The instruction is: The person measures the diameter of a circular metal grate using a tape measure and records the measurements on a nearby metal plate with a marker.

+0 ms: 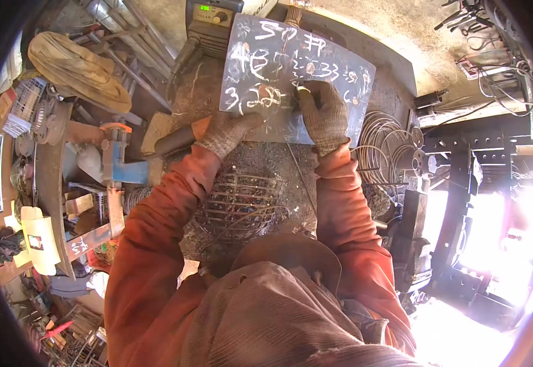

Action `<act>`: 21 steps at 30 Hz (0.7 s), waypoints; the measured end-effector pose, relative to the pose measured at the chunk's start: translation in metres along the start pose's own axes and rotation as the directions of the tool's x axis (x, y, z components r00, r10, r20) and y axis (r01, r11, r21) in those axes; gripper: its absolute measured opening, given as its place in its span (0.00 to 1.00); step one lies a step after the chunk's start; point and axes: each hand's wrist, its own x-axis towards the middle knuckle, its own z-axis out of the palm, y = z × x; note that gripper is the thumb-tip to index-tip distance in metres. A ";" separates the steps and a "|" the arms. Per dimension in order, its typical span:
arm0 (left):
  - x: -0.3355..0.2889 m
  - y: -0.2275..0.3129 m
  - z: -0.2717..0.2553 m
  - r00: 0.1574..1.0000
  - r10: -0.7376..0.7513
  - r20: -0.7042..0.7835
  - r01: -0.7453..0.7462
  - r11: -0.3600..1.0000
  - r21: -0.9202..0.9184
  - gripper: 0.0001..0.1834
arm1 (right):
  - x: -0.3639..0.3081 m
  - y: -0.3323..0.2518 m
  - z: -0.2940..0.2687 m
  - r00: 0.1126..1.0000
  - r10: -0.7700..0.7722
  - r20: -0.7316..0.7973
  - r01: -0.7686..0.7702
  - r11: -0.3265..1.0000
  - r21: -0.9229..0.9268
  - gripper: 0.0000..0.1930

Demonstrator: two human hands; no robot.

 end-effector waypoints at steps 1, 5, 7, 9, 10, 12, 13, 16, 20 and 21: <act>0.001 -0.001 -0.001 0.999 -0.044 0.021 0.045 0.999 -0.030 0.23 | 0.000 0.000 -0.001 0.999 0.001 -0.051 -0.002 1.000 -0.023 0.10; 0.001 0.003 -0.001 0.981 -0.194 0.004 0.193 0.978 0.082 0.23 | -0.003 0.012 -0.008 0.973 -0.182 -0.144 0.164 0.978 -0.129 0.11; 0.003 -0.006 -0.002 0.992 -0.123 0.009 0.122 0.991 0.053 0.24 | -0.011 0.013 -0.006 0.917 -0.383 -0.109 0.344 0.900 -0.268 0.13; 0.005 -0.013 -0.004 0.999 -0.049 0.011 0.049 0.999 0.024 0.26 | -0.024 0.012 -0.001 0.844 -0.536 0.035 0.502 0.765 -0.404 0.21; 0.005 -0.012 -0.003 1.000 0.026 0.006 -0.027 0.999 0.029 0.24 | -0.027 0.012 0.000 0.842 -0.539 0.033 0.504 0.763 -0.405 0.21; 0.005 -0.013 -0.003 0.994 0.106 -0.001 -0.106 0.994 0.035 0.23 | -0.028 0.011 0.003 0.863 -0.497 0.088 0.474 0.739 -0.479 0.22; 0.004 -0.014 -0.002 0.996 0.090 0.002 -0.090 0.996 -0.015 0.23 | -0.023 0.009 0.002 0.873 -0.483 0.072 0.462 0.769 -0.441 0.23; -0.001 -0.007 0.001 0.998 0.069 0.017 -0.068 0.997 -0.039 0.24 | 0.007 0.013 0.004 0.826 -0.558 0.076 0.522 0.708 -0.476 0.24; -0.010 0.029 0.008 0.970 -0.235 0.056 0.236 0.972 -0.010 0.26 | 0.038 0.007 0.000 0.870 -0.482 0.105 0.466 0.732 -0.498 0.25; -0.009 0.023 0.007 0.970 -0.237 0.055 0.238 0.971 -0.010 0.26 | 0.034 0.004 -0.002 0.858 -0.499 0.117 0.489 0.730 -0.478 0.25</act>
